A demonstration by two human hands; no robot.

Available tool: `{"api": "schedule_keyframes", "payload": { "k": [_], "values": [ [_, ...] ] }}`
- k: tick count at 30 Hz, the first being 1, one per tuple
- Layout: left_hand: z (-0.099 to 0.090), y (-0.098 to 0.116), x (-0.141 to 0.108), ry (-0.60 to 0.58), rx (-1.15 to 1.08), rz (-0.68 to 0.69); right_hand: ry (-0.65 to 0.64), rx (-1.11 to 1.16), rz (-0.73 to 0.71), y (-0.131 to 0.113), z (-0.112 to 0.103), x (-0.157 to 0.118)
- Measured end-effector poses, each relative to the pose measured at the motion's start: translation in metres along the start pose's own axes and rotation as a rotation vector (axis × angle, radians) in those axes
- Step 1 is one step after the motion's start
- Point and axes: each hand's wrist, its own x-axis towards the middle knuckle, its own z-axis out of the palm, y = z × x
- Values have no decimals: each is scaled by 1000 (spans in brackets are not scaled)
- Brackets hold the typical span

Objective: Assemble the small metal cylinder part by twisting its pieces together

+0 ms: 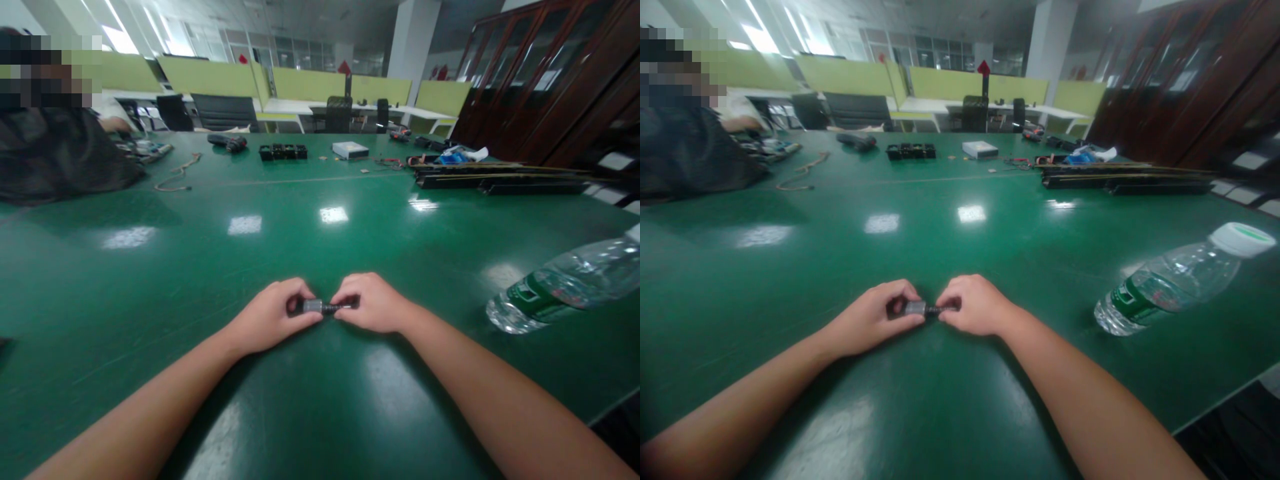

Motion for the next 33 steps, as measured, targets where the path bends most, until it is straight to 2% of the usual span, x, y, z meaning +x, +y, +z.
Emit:
{"api": "schedule_keyframes", "payload": {
  "k": [33],
  "values": [
    [1, -4, -1, 5, -9, -7, -1, 22, 27, 7, -7, -3]
  ]
}}
